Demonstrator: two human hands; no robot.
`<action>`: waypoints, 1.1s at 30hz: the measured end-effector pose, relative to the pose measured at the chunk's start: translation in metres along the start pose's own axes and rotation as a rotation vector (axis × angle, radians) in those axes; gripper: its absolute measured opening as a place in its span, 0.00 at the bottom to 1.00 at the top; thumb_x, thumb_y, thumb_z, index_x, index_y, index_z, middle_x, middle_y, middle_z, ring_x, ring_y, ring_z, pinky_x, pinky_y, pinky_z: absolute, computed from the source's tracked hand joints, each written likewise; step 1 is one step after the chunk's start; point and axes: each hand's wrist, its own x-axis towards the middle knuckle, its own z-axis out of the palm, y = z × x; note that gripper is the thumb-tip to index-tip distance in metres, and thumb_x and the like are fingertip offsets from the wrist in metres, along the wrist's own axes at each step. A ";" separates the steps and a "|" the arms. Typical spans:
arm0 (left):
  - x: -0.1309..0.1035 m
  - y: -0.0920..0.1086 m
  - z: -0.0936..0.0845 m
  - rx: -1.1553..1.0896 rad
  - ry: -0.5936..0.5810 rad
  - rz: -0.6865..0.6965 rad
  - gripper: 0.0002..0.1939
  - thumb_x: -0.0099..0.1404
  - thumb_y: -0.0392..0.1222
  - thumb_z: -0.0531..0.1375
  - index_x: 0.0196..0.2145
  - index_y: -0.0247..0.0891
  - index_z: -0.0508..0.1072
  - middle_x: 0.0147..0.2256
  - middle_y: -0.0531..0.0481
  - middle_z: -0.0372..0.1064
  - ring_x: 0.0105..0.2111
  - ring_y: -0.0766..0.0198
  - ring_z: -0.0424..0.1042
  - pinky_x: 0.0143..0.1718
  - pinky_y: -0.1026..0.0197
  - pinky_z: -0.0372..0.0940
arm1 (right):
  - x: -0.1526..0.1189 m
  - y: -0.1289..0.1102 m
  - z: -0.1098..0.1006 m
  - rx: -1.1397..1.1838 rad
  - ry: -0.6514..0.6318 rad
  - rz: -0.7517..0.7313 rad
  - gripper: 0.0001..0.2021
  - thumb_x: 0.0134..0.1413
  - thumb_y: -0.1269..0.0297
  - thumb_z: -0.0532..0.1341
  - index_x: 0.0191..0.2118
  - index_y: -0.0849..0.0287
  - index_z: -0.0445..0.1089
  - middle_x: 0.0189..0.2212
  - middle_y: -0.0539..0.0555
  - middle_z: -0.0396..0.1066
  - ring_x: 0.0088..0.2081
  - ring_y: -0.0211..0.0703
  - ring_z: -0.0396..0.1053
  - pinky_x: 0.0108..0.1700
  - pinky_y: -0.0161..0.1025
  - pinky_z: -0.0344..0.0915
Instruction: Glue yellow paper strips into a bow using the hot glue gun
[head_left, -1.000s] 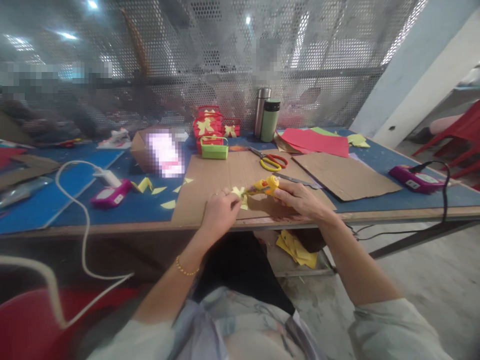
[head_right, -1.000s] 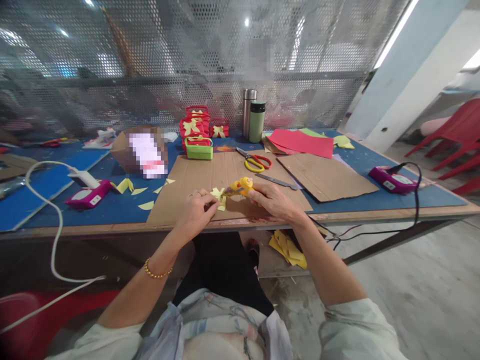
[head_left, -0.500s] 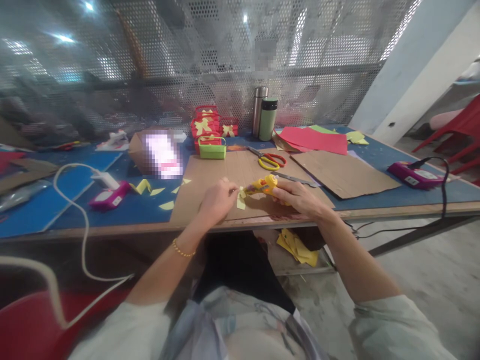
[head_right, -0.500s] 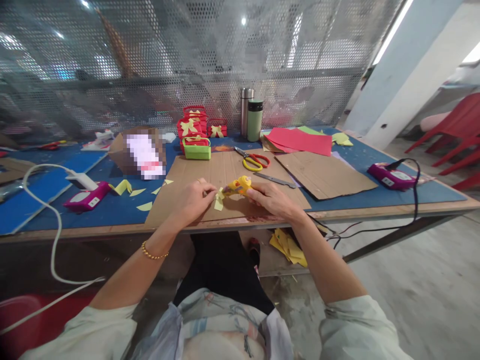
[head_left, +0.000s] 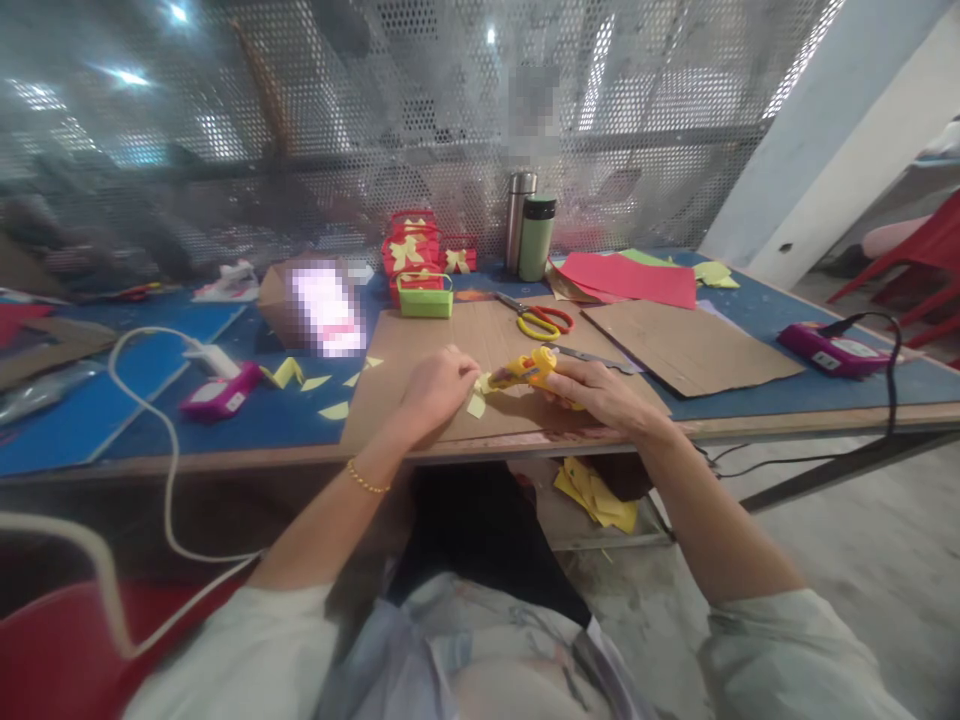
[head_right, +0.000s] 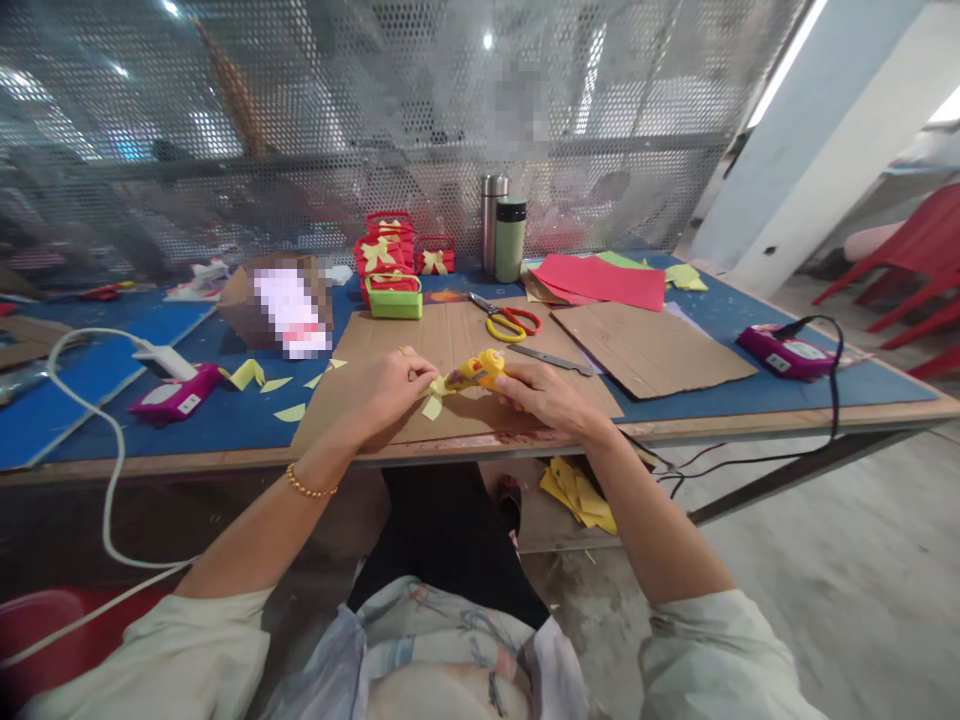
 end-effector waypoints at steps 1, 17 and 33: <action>0.003 -0.001 0.000 -0.015 -0.007 0.002 0.11 0.67 0.35 0.61 0.34 0.39 0.84 0.37 0.45 0.77 0.37 0.57 0.74 0.43 0.55 0.67 | 0.000 -0.001 0.000 0.001 0.001 0.002 0.30 0.66 0.35 0.53 0.37 0.60 0.73 0.28 0.52 0.68 0.30 0.42 0.65 0.34 0.39 0.60; 0.009 -0.015 0.010 -0.138 -0.055 0.017 0.10 0.62 0.34 0.61 0.31 0.40 0.84 0.35 0.45 0.77 0.36 0.58 0.73 0.43 0.54 0.70 | 0.000 -0.004 -0.002 -0.010 -0.001 0.004 0.29 0.66 0.34 0.53 0.32 0.57 0.70 0.27 0.53 0.69 0.30 0.42 0.65 0.34 0.39 0.60; 0.008 -0.016 0.016 -0.121 -0.022 -0.010 0.08 0.61 0.35 0.63 0.34 0.39 0.84 0.35 0.47 0.74 0.35 0.60 0.72 0.39 0.56 0.67 | -0.001 -0.006 -0.001 0.021 0.002 0.005 0.29 0.65 0.33 0.53 0.32 0.57 0.69 0.27 0.53 0.69 0.30 0.42 0.64 0.33 0.39 0.60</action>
